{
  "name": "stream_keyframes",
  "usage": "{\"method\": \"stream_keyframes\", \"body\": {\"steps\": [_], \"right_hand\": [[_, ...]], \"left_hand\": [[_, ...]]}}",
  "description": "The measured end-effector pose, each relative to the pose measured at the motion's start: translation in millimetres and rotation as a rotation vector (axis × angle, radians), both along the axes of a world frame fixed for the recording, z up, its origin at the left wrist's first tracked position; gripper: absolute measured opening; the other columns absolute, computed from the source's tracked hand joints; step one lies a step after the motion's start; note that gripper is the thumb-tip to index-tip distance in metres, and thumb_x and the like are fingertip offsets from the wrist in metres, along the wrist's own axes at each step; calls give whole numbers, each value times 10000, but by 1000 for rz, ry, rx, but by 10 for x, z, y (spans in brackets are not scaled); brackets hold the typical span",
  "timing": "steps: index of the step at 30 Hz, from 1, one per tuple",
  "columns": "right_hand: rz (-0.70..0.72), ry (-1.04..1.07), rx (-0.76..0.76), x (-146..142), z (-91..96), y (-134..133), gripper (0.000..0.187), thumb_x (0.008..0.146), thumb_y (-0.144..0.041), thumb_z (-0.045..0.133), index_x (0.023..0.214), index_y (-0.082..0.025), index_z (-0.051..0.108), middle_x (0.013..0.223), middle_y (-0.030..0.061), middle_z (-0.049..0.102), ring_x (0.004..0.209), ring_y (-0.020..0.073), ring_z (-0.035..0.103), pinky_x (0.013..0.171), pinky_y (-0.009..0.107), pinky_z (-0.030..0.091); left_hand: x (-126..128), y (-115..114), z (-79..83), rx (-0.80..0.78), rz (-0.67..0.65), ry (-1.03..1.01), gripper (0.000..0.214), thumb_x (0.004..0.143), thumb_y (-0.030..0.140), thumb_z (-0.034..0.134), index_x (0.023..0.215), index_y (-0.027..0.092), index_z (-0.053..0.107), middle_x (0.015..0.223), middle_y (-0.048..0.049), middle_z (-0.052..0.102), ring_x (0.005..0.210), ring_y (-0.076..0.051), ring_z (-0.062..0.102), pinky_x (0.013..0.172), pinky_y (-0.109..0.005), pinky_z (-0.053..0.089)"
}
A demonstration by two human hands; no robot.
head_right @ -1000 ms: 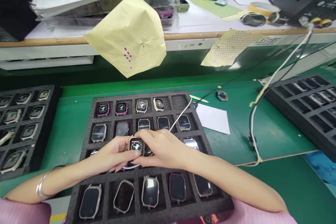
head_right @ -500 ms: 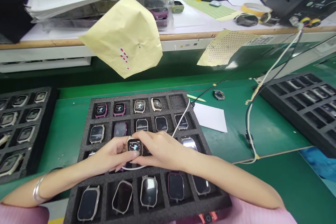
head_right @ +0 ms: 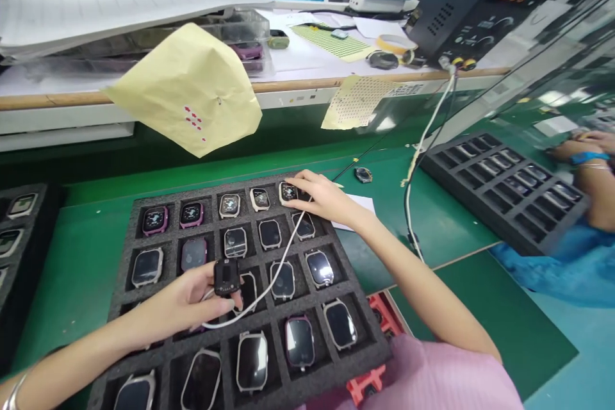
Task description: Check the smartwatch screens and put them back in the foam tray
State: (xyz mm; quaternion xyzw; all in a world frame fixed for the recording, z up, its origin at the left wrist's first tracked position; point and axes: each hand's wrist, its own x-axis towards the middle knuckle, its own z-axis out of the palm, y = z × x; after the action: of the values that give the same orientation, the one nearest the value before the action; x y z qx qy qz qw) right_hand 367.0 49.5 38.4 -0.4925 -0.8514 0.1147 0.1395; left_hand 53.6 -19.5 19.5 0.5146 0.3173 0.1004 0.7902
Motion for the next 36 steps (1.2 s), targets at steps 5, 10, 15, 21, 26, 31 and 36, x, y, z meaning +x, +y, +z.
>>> {"method": "stream_keyframes", "body": {"steps": [5,10,15,21,26,31,36], "right_hand": [[-21,-141,-27,29,106,-269,332,1001,-368,453,1222,-148,566,1023,123,607,845,255,633,727,360,509],[30,-232,-122,98,248,-525,166,968,-321,526,937,-189,622,784,35,675,635,199,629,580,284,430],[66,-379,-121,18,335,-536,294,889,-279,658,1163,-174,631,831,58,726,684,233,681,562,286,444],[118,-523,-123,-51,335,-365,364,780,-322,781,1057,-129,645,935,105,675,726,270,674,564,308,467],[76,-69,-182,142,279,-368,362,748,-354,799,999,-162,620,997,81,640,905,267,641,739,344,512],[81,321,-209,-37,314,-726,407,760,-345,790,1073,-181,588,1131,96,645,958,227,632,800,320,517],[79,104,-221,-410,259,-1008,339,818,-264,731,1102,-146,587,998,87,692,869,235,668,732,336,529]], "left_hand": [[-22,-42,35,1,-37,-37,237,838,264,671,1026,152,581,976,-40,613,712,-104,453,635,-232,369],[10,-101,88,-88,-40,-28,240,826,248,661,1033,161,577,993,-44,624,641,-84,436,531,-202,360],[292,-113,231,-143,-72,40,222,799,262,643,980,162,562,976,-44,626,550,-61,458,445,-186,332],[720,-28,224,-148,-77,25,193,737,236,655,887,127,603,888,-52,663,489,-53,454,428,-190,336],[763,46,62,-140,-56,-5,230,726,239,703,910,113,650,946,-73,686,529,-58,498,448,-189,332],[717,54,67,-139,-75,-33,375,669,248,798,991,136,642,931,-42,679,603,-82,521,462,-185,338],[732,27,63,-112,-29,-72,305,706,303,796,868,141,595,635,74,518,494,-52,418,446,-177,330]]}}
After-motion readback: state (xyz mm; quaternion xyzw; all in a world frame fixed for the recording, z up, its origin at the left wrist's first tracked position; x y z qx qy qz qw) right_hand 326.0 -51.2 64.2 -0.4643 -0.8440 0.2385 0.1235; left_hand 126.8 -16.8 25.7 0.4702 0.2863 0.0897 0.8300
